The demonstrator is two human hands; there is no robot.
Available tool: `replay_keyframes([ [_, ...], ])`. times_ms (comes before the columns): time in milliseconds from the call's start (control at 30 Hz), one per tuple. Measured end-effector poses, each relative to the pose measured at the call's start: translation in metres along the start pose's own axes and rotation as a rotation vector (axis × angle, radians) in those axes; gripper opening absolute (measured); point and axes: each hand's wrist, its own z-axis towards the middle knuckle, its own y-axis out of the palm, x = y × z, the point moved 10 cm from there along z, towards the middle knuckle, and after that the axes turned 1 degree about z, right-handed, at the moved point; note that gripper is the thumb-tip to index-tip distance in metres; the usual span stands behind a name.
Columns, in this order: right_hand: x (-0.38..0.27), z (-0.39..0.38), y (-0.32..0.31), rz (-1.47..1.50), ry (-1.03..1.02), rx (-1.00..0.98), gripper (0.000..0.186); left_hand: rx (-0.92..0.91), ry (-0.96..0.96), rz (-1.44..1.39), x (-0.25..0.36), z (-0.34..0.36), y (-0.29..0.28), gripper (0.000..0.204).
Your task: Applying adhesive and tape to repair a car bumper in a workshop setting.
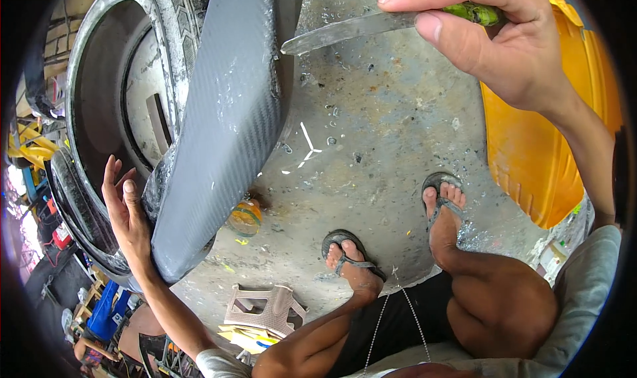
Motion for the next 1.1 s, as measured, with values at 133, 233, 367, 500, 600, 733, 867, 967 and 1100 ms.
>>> replay_keyframes([
  [133, 0.001, -0.001, 0.000, 0.035, 0.021, 0.058, 0.022, -0.003, -0.004, 0.010, 0.002, 0.000, 0.000, 0.059],
  [233, 0.003, 0.001, -0.002, 0.047, -0.013, 0.040, 0.022, -0.001, -0.008, -0.011, 0.002, 0.000, 0.000, 0.059],
  [367, -0.008, 0.006, 0.003, -0.060, -0.068, -0.005, 0.022, -0.003, -0.004, -0.034, -0.001, 0.001, 0.003, 0.059],
  [500, -0.018, 0.012, 0.004, -0.114, -0.052, -0.036, 0.020, -0.002, -0.005, -0.024, -0.002, 0.000, 0.001, 0.058],
  [600, -0.017, 0.008, 0.006, -0.231, -0.075, 0.018, 0.025, -0.002, -0.001, 0.030, 0.000, -0.002, -0.010, 0.057],
  [733, -0.036, 0.009, 0.006, -0.440, -0.103, 0.066, 0.032, -0.023, 0.006, 0.017, 0.004, 0.000, 0.008, 0.053],
  [867, -0.017, 0.018, 0.013, -0.361, 0.263, 0.002, 0.025, -0.002, 0.030, 0.088, 0.005, 0.000, -0.005, 0.050],
  [967, 0.011, -0.001, 0.008, -0.157, 0.673, -0.018, 0.019, 0.005, 0.074, 0.101, 0.009, 0.003, 0.000, 0.049],
  [1100, 0.022, -0.028, 0.025, 0.262, 0.941, 0.081, 0.020, 0.014, 0.072, 0.092, 0.010, 0.002, -0.004, 0.049],
])
